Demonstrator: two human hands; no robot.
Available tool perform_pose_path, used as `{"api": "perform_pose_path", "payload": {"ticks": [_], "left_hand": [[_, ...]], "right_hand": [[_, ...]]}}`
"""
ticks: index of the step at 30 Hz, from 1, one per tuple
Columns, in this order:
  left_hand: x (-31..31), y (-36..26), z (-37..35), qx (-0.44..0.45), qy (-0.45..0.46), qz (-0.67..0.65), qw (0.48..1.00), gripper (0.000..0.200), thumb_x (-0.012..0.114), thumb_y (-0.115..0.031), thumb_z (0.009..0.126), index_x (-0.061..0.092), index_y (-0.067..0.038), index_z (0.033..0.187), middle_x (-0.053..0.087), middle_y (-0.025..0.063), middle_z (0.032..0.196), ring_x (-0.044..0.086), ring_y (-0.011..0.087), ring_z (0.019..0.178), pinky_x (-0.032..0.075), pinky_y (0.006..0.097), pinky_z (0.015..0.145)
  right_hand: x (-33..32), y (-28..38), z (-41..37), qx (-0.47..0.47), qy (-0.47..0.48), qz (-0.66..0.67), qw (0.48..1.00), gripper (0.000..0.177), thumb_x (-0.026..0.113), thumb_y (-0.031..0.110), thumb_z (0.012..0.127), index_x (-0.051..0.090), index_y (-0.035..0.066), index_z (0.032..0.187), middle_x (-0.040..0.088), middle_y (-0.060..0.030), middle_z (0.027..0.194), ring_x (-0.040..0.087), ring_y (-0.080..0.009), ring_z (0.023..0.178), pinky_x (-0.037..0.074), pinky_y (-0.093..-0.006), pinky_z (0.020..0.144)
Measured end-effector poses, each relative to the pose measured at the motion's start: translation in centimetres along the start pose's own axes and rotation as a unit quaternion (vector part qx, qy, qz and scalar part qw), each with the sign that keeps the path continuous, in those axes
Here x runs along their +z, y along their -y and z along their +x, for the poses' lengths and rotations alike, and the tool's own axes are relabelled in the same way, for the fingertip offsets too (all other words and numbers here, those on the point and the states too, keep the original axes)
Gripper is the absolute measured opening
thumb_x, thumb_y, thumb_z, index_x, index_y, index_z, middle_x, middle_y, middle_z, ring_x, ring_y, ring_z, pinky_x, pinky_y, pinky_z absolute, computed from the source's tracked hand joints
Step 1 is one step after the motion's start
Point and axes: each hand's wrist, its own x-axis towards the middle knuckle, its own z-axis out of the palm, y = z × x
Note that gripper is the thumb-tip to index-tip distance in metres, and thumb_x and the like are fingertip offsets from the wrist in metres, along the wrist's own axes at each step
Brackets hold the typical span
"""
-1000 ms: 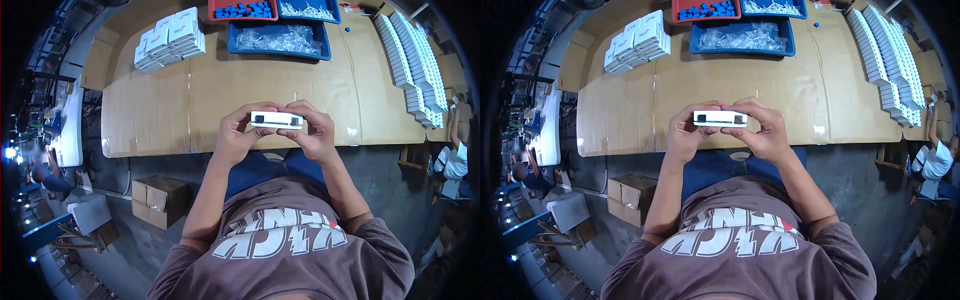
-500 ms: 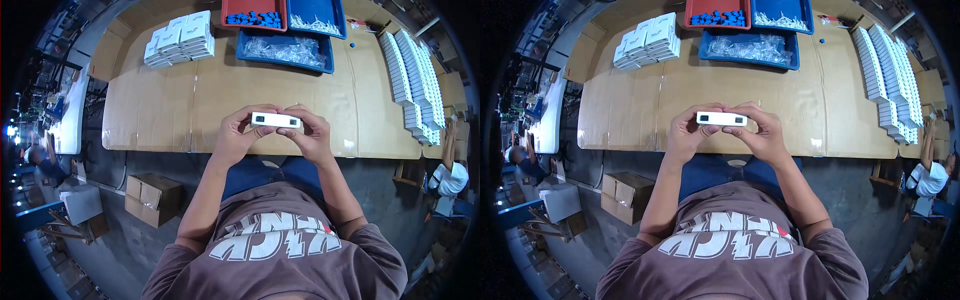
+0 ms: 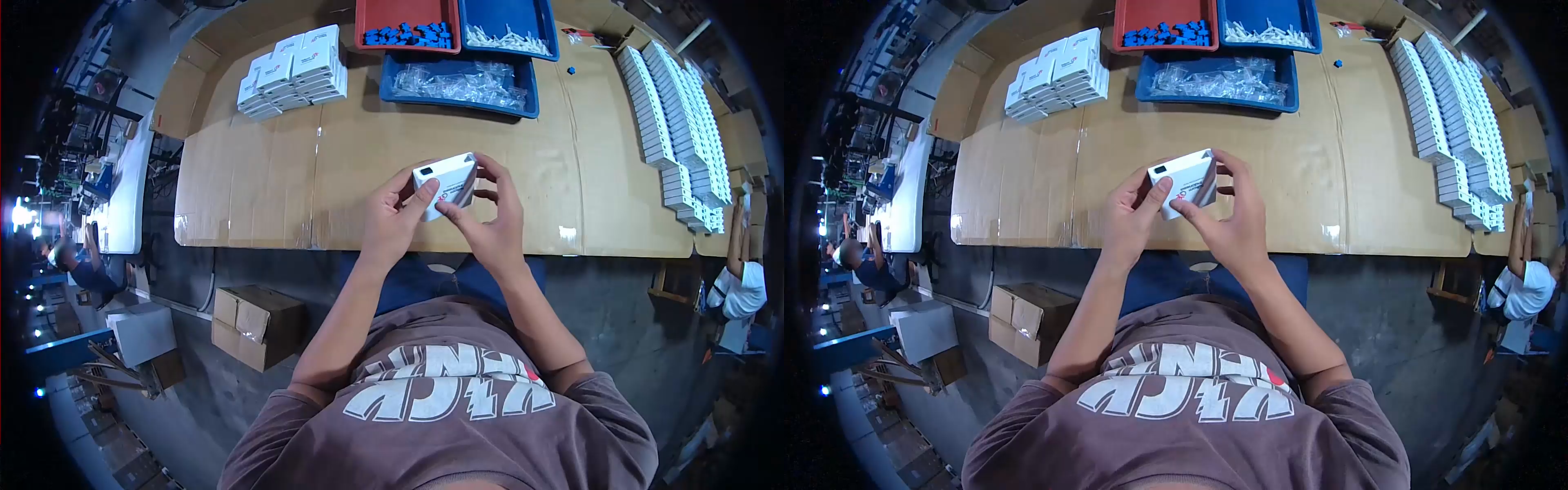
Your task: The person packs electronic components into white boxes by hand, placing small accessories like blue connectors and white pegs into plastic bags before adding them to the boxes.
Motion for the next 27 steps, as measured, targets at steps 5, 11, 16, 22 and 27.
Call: {"api": "perform_pose_path", "payload": {"ticks": [5,11,16,22,27], "left_hand": [[0.8,-0.4,-0.3,0.004,0.101,-0.069,0.992,0.039,0.064,-0.016,0.103,0.061,0.0,0.138,0.066,0.0073,0.13,0.065,0.0142,0.11,0.053,0.0287,0.094],[1.2,1.7,-0.4,-0.001,0.081,-0.004,0.997,0.035,0.063,-0.005,0.1,0.057,0.0,0.134,0.064,0.0084,0.124,0.065,0.0152,0.108,0.053,0.0303,0.093],[0.2,3.5,-0.7,-0.036,0.081,0.07,0.994,0.036,0.068,-0.004,0.096,0.06,0.0,0.131,0.067,0.0078,0.111,0.066,0.0121,0.098,0.051,0.0273,0.091],[0.2,3.5,-2.1,0.039,0.001,0.078,0.996,0.032,0.074,-0.011,0.094,0.066,0.003,0.122,0.067,0.0067,0.105,0.065,0.0136,0.094,0.052,0.0289,0.086],[1.5,3.2,-2.9,0.191,-0.054,0.245,0.949,0.036,0.079,-0.005,0.086,0.07,0.0,0.121,0.064,0.0099,0.112,0.066,0.0211,0.094,0.053,0.0327,0.085]], "right_hand": [[-0.5,-0.8,0.1,-0.047,0.003,0.043,0.998,0.082,0.088,0.017,0.079,0.047,0.0,0.148,0.052,-0.0202,0.142,0.059,-0.0319,0.124,0.051,-0.0414,0.101],[-1.8,-1.4,-0.2,-0.033,-0.01,0.066,0.997,0.053,0.077,0.002,0.088,0.061,0.003,0.138,0.061,-0.0148,0.118,0.063,-0.0201,0.112,0.054,-0.0314,0.092],[-2.1,0.2,-0.3,0.087,-0.016,0.259,0.962,0.051,0.079,0.004,0.089,0.057,0.0,0.135,0.067,-0.009,0.109,0.067,-0.013,0.1,0.056,-0.0253,0.083],[-1.4,-0.4,-0.3,0.118,-0.077,0.149,0.979,0.082,0.092,0.024,0.077,0.046,0.003,0.142,0.059,-0.0149,0.131,0.059,-0.0215,0.121,0.052,-0.0382,0.099],[-1.5,1.0,-2.2,0.124,-0.021,0.125,0.984,0.094,0.093,0.024,0.076,0.039,0.001,0.149,0.056,-0.016,0.133,0.057,-0.0248,0.124,0.05,-0.0411,0.103]]}}
